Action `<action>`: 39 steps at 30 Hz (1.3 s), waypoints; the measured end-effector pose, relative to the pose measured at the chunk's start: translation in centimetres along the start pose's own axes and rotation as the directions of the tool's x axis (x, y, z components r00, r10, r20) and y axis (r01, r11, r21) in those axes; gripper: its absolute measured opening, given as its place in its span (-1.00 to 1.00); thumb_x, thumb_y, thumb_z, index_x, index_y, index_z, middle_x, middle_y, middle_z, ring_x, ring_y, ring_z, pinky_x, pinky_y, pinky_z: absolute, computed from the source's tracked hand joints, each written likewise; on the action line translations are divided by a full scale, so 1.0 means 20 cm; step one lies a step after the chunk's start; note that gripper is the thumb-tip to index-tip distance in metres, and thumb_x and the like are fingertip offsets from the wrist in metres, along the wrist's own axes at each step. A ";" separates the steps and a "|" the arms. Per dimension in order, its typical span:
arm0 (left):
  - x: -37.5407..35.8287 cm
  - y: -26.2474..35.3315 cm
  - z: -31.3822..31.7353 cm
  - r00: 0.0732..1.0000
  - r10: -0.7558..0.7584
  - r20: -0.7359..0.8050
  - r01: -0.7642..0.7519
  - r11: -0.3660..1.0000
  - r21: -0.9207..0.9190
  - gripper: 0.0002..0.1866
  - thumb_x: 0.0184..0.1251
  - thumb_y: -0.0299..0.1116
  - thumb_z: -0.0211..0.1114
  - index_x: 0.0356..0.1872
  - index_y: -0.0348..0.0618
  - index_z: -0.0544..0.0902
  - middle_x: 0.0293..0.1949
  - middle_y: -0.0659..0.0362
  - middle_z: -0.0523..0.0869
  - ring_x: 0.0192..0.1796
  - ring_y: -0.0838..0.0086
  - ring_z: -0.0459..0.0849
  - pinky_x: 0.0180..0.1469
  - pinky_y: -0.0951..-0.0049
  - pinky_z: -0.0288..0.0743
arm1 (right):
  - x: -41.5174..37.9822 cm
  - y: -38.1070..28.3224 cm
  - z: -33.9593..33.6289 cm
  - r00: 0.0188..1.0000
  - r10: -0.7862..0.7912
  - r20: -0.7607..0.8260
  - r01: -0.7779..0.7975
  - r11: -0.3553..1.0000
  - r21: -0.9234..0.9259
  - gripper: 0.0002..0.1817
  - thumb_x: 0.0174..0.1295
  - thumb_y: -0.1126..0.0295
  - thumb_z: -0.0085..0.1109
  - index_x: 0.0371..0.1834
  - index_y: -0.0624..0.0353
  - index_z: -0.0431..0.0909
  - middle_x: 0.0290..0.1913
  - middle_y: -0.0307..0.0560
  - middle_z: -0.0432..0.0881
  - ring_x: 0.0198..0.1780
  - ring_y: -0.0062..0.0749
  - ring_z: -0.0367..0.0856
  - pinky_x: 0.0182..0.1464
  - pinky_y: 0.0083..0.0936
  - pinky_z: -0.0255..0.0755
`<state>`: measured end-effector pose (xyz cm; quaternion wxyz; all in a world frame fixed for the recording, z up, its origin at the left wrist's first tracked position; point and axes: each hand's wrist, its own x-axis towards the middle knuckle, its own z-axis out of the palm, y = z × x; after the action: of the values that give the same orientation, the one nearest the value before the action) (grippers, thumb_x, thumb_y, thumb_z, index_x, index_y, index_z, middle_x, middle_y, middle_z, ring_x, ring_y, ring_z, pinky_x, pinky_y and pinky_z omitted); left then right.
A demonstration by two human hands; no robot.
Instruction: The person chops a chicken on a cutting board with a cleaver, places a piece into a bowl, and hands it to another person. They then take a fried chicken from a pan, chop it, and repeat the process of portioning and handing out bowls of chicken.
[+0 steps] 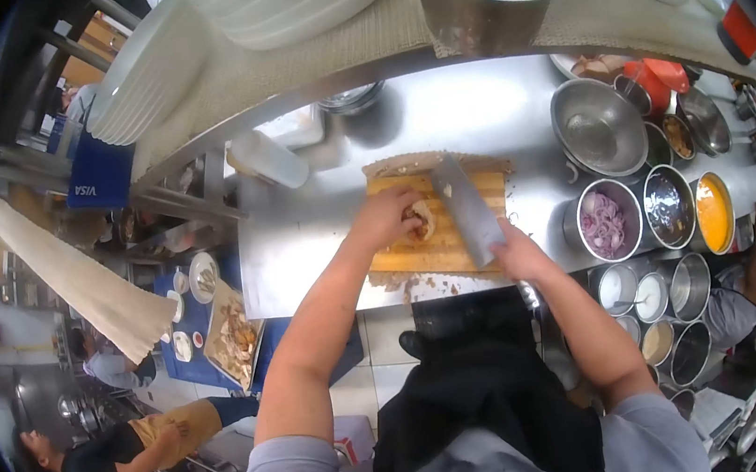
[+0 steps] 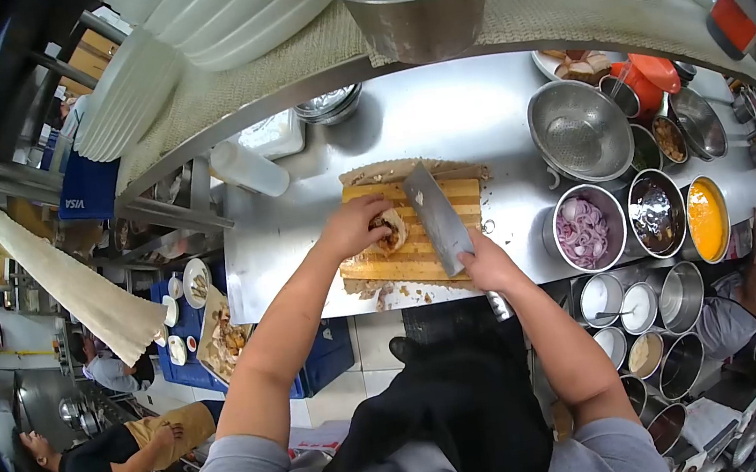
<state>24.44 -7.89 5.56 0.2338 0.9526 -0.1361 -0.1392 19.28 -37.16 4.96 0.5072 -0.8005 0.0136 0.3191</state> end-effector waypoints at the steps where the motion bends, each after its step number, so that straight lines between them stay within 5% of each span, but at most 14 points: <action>1: -0.01 -0.02 0.00 0.994 0.105 0.015 -0.106 0.990 0.094 -0.49 0.31 -0.16 0.37 0.25 -0.08 0.61 0.31 -0.04 0.57 0.28 0.07 0.58 0.29 0.18 0.48 | -0.03 0.00 0.00 1.000 -0.010 -0.008 0.010 1.000 -0.004 -0.55 0.41 0.48 0.05 0.36 0.26 0.35 -0.19 0.14 0.68 -0.32 -0.15 0.68 -0.24 -0.26 0.56; 4: 0.02 -0.08 0.04 0.993 -0.006 -0.116 0.005 1.000 -0.005 -0.56 0.33 -0.18 0.35 0.18 -0.12 0.66 0.12 -0.09 0.69 0.11 0.04 0.68 0.18 0.15 0.55 | -0.11 0.01 0.01 0.998 0.030 0.048 -0.040 0.976 0.214 -0.52 0.45 0.50 0.00 0.43 0.20 0.27 -0.48 -0.11 0.53 -0.69 -0.52 0.36 -0.65 -0.48 0.29; 8: 0.07 -0.11 0.08 0.931 -0.247 -0.268 0.219 0.967 -0.130 -0.58 0.31 -0.15 0.35 0.10 -0.16 0.70 -0.19 -0.13 0.79 -0.06 -0.05 0.74 0.07 0.10 0.60 | -0.15 0.09 0.02 0.998 0.044 0.050 -0.053 0.979 0.197 -0.54 0.45 0.50 -0.01 0.41 0.20 0.29 -0.49 -0.12 0.51 -0.68 -0.49 0.39 -0.63 -0.44 0.32; 11: 0.09 -0.10 0.10 0.923 -0.199 -0.330 0.206 0.978 -0.015 -0.58 0.30 -0.15 0.33 0.08 -0.18 0.70 -0.25 -0.11 0.80 -0.12 -0.05 0.76 -0.01 0.09 0.62 | -0.17 0.10 0.04 0.998 0.044 0.052 -0.053 0.983 0.174 -0.60 0.45 0.47 0.01 0.33 0.23 0.32 -0.48 -0.11 0.53 -0.68 -0.51 0.37 -0.65 -0.43 0.31; 15: 0.10 -0.08 0.13 0.891 -0.187 -0.414 0.199 0.980 -0.013 -0.63 0.31 -0.20 0.30 0.04 -0.20 0.71 -0.27 -0.14 0.79 -0.13 -0.01 0.76 -0.01 0.10 0.63 | -0.10 0.21 0.17 1.000 -0.026 -0.007 0.026 1.000 -0.003 -0.61 0.43 0.40 0.07 0.26 0.29 0.32 -0.26 0.18 0.64 -0.33 -0.01 0.64 -0.23 -0.20 0.52; 18: 0.05 -0.08 0.16 0.901 -0.312 -0.301 0.216 0.925 -0.314 -0.64 0.37 -0.37 0.20 0.15 -0.17 0.64 -0.10 -0.07 0.79 -0.15 0.06 0.78 -0.04 0.19 0.67 | -0.18 0.12 0.17 0.990 -0.121 -0.073 0.116 0.991 -0.063 -0.58 0.41 0.37 0.08 0.25 0.31 0.31 -0.07 0.39 0.64 0.02 0.33 0.60 0.10 -0.07 0.47; 20: 0.01 -0.05 0.24 0.837 -0.540 -0.084 0.029 0.197 -0.980 -0.52 0.37 -0.60 0.06 0.32 -0.18 0.50 0.12 -0.02 0.68 0.00 0.19 0.75 -0.01 0.31 0.66 | -0.24 0.02 0.13 0.990 -0.098 -0.104 0.092 0.994 -0.065 -0.59 0.41 0.37 0.08 0.24 0.32 0.32 0.00 0.46 0.62 0.12 0.39 0.55 0.16 -0.02 0.43; 21: -0.02 -0.06 0.29 0.837 -0.542 -0.079 0.032 0.191 -0.981 -0.52 0.37 -0.60 0.06 0.32 -0.18 0.50 0.12 -0.02 0.68 0.00 0.19 0.75 -0.01 0.31 0.66 | -0.27 -0.03 0.11 0.989 -0.087 -0.119 0.079 0.995 -0.065 -0.59 0.40 0.37 0.08 0.23 0.33 0.32 0.04 0.49 0.61 0.17 0.42 0.53 0.19 0.01 0.41; 24: -0.09 -0.28 0.59 0.801 -0.499 -0.330 -0.051 0.493 -0.869 -0.37 0.25 -0.77 -0.04 0.40 -0.26 0.38 0.22 -0.03 0.58 0.24 0.33 0.56 0.14 0.38 0.55 | -0.26 -0.05 0.06 0.978 -0.162 -0.132 0.122 0.955 -0.269 -0.57 0.39 0.36 0.11 0.24 0.31 0.30 -0.01 0.49 0.63 0.16 0.43 0.53 0.19 -0.01 0.41; 28: -0.39 -0.35 0.49 0.837 -0.520 -0.170 0.089 0.437 -0.895 -0.26 0.17 -0.76 -0.02 0.49 -0.25 0.29 0.35 -0.04 0.52 0.27 0.27 0.55 0.24 0.33 0.49 | -0.25 0.15 0.08 0.958 -0.237 -0.159 0.178 0.932 -0.316 -0.60 0.41 0.41 0.11 0.25 0.26 0.31 -0.22 0.29 0.69 -0.16 0.23 0.70 -0.13 -0.09 0.55; 30: -0.38 -0.35 0.45 0.810 -0.542 -0.222 0.035 0.423 -0.906 -0.27 0.20 -0.73 0.00 0.50 -0.25 0.29 0.37 -0.04 0.51 0.31 0.25 0.54 0.27 0.32 0.48 | -0.34 0.04 0.08 0.979 0.201 -0.018 -0.197 0.972 0.130 -0.65 0.44 0.46 0.06 0.25 0.19 0.32 -0.44 -0.04 0.54 -0.52 -0.30 0.55 -0.52 -0.35 0.42; 33: -0.23 -0.38 0.42 0.754 -0.437 -0.491 0.004 0.750 -0.662 -0.40 0.41 -0.42 0.23 0.46 -0.26 0.34 0.35 -0.06 0.52 0.32 0.24 0.56 0.31 0.32 0.46 | -0.35 0.11 0.17 0.983 0.180 0.044 -0.184 0.931 0.315 -0.66 0.47 0.51 -0.01 0.28 0.08 0.32 -0.52 -0.29 0.30 -0.61 -0.66 0.23 -0.67 -0.57 0.15; 35: -0.25 -0.02 0.04 0.875 -0.376 -0.306 0.007 0.642 -0.767 -0.40 0.40 -0.26 0.32 0.40 -0.26 0.41 0.24 -0.13 0.61 0.16 0.21 0.69 0.14 0.33 0.58 | -0.33 0.13 0.21 0.973 0.222 0.060 -0.227 0.884 0.409 -0.58 0.46 0.54 -0.02 0.34 -0.04 0.28 -0.52 -0.30 0.32 -0.64 -0.64 0.21 -0.67 -0.58 0.17; 39: 0.00 -0.16 0.24 0.852 -0.324 -0.410 0.043 0.826 -0.563 -0.37 0.26 -0.03 0.42 0.27 -0.19 0.57 0.13 -0.11 0.71 0.11 0.09 0.73 0.15 0.20 0.59 | -0.22 0.07 0.28 0.987 0.148 0.062 -0.161 0.928 0.336 -0.60 0.47 0.53 -0.04 0.34 0.07 0.25 -0.50 -0.27 0.36 -0.66 -0.65 0.24 -0.72 -0.57 0.18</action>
<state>23.48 -7.16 0.00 0.5007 0.8615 0.0674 0.0514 12.47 -34.53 4.48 0.6110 -0.6917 0.1222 0.3650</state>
